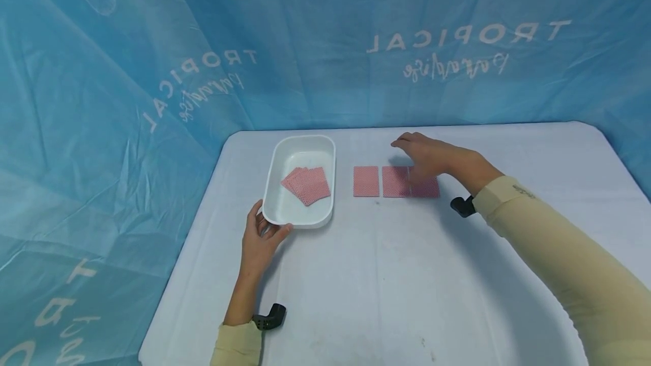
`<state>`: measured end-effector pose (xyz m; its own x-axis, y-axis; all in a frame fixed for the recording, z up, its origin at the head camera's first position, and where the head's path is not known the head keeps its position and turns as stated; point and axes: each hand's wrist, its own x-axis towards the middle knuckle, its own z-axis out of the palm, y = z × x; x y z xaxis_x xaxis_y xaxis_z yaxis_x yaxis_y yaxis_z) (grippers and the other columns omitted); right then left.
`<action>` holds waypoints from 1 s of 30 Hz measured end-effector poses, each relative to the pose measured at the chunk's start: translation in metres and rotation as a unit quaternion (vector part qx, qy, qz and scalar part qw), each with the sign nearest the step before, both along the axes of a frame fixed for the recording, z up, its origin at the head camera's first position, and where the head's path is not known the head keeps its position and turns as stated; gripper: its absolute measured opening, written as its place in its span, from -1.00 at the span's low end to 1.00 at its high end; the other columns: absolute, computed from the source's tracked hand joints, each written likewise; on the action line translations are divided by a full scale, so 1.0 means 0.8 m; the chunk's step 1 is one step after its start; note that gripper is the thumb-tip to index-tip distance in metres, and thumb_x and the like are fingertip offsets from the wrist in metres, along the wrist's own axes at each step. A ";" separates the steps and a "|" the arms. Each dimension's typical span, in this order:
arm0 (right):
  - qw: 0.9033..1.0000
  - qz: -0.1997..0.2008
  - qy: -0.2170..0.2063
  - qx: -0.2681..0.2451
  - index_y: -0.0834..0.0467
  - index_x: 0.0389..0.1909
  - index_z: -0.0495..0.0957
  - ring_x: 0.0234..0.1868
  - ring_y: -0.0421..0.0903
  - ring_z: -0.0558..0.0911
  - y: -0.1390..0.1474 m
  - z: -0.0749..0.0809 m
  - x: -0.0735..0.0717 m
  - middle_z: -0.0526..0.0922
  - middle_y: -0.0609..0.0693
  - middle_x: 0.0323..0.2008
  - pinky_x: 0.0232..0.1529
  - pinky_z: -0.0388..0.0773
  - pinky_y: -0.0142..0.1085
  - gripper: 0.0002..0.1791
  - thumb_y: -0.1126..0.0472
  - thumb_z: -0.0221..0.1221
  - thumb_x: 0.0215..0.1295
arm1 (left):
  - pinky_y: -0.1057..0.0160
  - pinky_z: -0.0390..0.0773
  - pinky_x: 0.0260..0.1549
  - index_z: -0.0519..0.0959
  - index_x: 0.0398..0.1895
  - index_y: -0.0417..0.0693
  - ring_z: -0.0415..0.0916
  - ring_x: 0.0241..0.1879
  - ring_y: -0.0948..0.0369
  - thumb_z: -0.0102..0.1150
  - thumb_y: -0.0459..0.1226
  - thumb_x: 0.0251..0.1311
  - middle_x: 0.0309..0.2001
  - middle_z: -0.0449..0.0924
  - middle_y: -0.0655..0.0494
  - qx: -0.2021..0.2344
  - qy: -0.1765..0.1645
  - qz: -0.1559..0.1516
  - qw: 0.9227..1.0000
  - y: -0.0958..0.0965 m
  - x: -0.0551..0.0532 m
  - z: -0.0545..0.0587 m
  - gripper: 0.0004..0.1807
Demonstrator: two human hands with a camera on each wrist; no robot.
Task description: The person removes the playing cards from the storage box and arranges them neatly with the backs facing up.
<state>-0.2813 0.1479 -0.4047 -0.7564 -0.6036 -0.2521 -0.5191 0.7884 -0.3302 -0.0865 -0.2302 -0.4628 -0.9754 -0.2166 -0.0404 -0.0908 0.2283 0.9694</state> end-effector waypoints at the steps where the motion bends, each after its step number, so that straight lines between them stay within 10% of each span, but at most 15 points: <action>1: 1.000 0.006 0.004 -0.003 0.19 0.43 0.14 0.38 0.14 0.10 -0.004 0.002 -0.001 0.12 0.17 0.39 0.23 0.32 0.10 -0.01 0.08 0.42 -0.01 | 0.26 0.52 0.02 -0.01 0.49 -0.07 0.37 0.21 -0.11 0.44 -0.29 0.03 0.32 0.24 -0.23 -0.002 0.001 -0.001 1.000 0.002 0.001 0.005 0.02; 30: 0.997 0.069 0.018 -0.002 0.07 0.44 0.15 0.36 -0.04 0.14 -0.113 0.034 0.009 0.20 0.00 0.34 0.26 0.34 -0.10 -0.07 -0.05 0.34 0.08 | 0.27 0.52 0.01 0.01 0.48 -0.07 0.38 0.21 -0.09 0.43 -0.28 0.05 0.32 0.25 -0.20 0.000 -0.005 0.003 1.000 0.002 0.004 0.011 -0.01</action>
<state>-0.2743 0.0577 -0.3777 -0.6740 -0.7037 -0.2247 -0.6342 0.7072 -0.3126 -0.0835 -0.2283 -0.4542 -0.9735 -0.2231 -0.0502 -0.1021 0.2274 0.9684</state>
